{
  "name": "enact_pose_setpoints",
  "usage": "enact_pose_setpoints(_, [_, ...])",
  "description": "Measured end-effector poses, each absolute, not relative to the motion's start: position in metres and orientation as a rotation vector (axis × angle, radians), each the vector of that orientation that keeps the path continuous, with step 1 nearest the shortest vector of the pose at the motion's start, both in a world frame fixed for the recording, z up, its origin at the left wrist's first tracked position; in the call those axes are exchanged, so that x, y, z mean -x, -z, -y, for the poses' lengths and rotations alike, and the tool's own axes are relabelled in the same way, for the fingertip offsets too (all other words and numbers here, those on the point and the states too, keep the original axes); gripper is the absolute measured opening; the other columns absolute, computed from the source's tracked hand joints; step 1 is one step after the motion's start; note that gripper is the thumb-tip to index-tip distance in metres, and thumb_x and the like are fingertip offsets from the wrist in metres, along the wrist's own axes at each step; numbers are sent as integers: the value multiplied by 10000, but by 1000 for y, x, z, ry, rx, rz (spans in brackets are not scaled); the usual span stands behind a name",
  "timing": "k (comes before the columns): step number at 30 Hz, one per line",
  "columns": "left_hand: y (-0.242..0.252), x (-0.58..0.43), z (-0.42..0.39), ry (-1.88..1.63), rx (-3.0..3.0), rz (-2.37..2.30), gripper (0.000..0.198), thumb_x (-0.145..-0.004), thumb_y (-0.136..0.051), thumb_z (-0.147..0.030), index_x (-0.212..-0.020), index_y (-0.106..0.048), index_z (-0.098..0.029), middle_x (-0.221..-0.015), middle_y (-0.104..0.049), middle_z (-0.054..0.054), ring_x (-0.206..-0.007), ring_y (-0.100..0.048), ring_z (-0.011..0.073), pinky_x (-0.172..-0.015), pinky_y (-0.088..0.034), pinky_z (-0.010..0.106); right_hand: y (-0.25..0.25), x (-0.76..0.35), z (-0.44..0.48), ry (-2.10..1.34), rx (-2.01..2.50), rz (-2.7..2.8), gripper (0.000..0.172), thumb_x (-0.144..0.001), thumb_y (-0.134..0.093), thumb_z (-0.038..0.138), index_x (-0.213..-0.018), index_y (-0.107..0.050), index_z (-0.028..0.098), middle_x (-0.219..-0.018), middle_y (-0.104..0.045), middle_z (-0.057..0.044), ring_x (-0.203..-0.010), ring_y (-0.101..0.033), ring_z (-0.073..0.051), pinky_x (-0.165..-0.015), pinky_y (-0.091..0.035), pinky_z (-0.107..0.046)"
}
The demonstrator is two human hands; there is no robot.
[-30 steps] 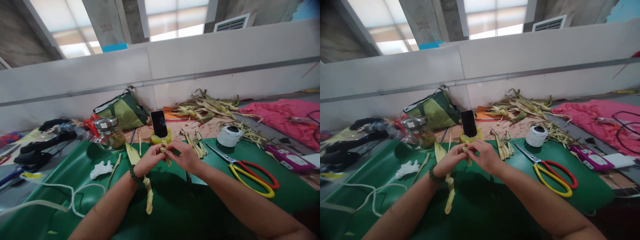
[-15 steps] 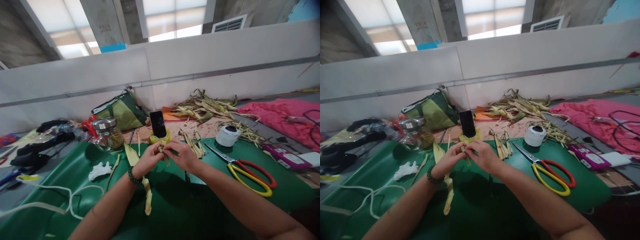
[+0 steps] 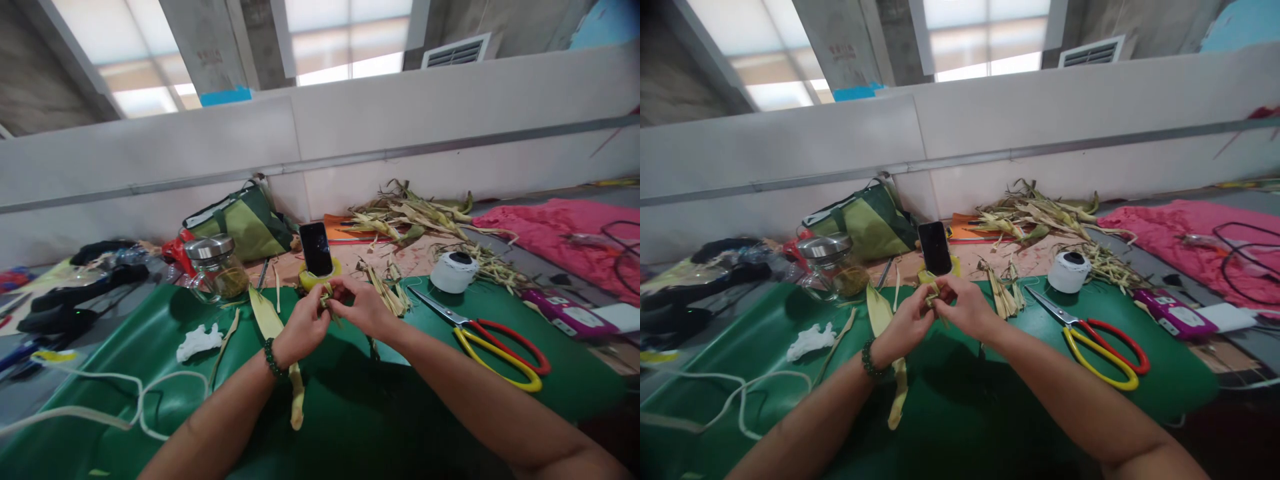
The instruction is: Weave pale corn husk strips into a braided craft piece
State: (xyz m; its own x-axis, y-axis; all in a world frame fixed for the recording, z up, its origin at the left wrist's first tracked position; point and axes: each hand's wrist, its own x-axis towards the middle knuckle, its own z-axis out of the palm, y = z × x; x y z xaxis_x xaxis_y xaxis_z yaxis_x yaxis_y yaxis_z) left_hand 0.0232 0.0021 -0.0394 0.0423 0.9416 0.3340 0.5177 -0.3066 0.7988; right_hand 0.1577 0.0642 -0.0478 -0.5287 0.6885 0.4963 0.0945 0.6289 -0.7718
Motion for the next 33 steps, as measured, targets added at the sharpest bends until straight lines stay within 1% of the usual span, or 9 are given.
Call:
enact_pose_setpoints(6, [44,-24,0,-1176,-1861,-1546,568,-748,-462,-60,-1304,-395,-156,-817,-631,33,-725,-580,162,-736,-433,279,48,-157,-67,-963,599,1944,159,-730,-574,170,-888,-583,171,-681,-585,23,-603,-539,-100,-570,-443,-212])
enact_pose_setpoints(10, [45,-24,2,-1147,-1886,-1597,672,-757,-452,-64,-1407,-300,-146,-735,-608,11,-657,-546,146,-708,-424,273,47,-157,-68,-916,552,2006,23,-735,-562,180,-750,-573,166,-654,-548,22,-580,-490,-96,-552,-409,-211])
enact_pose_setpoints(12, [44,-25,1,-1175,-1859,-1555,723,-748,-460,-63,-1435,-247,-144,-713,-600,-4,-637,-531,135,-691,-425,260,48,-157,-68,-898,552,2005,29,-734,-550,178,-708,-556,167,-625,-526,27,-563,-469,-94,-536,-391,-208])
enact_pose_setpoints(16, [43,-27,-2,-1256,-1731,-1445,722,-791,-478,-130,-1448,-179,-116,-663,-590,-22,-620,-534,130,-673,-446,252,53,-154,-66,-838,627,1894,38,-745,-545,205,-720,-544,176,-650,-548,23,-569,-488,-98,-539,-396,-210])
enact_pose_setpoints(19, [44,-28,-3,-1272,-1691,-1405,684,-815,-504,-185,-1431,-216,-114,-660,-600,-14,-625,-553,141,-680,-467,267,55,-151,-64,-814,694,1841,64,-753,-553,228,-714,-532,181,-636,-551,25,-553,-496,-100,-529,-398,-211])
enact_pose_setpoints(21, [45,-28,-3,-1264,-1747,-1433,671,-812,-503,-169,-1426,-238,-117,-685,-621,8,-648,-571,154,-695,-474,279,56,-150,-63,-825,706,1838,46,-745,-553,208,-781,-557,179,-617,-546,33,-529,-492,-99,-517,-397,-210])
enact_pose_setpoints(23, [47,-28,-2,-1231,-1842,-1505,684,-808,-475,-130,-1439,-214,-114,-728,-641,34,-677,-587,164,-708,-473,284,54,-150,-63,-800,684,1877,118,-739,-542,174,-849,-585,173,-625,-558,28,-545,-503,-103,-540,-408,-214])
enact_pose_setpoints(28, [52,-25,0,-1146,-2012,-1647,734,-799,-424,-90,-1469,-126,-123,-811,-662,58,-672,-581,158,-699,-467,284,49,-154,-66,-740,603,2009,78,-731,-521,145,-698,-590,161,-647,-581,-6,-591,-514,-115,-574,-409,-230])
enact_pose_setpoints(33, [50,-25,-3,-1276,-1894,-1511,698,-809,-442,-103,-1454,-176,-133,-722,-646,12,-677,-590,145,-720,-476,276,50,-154,-67,-896,599,1917,82,-697,-525,140,-745,-584,170,-659,-577,11,-559,-519,-100,-538,-419,-210])
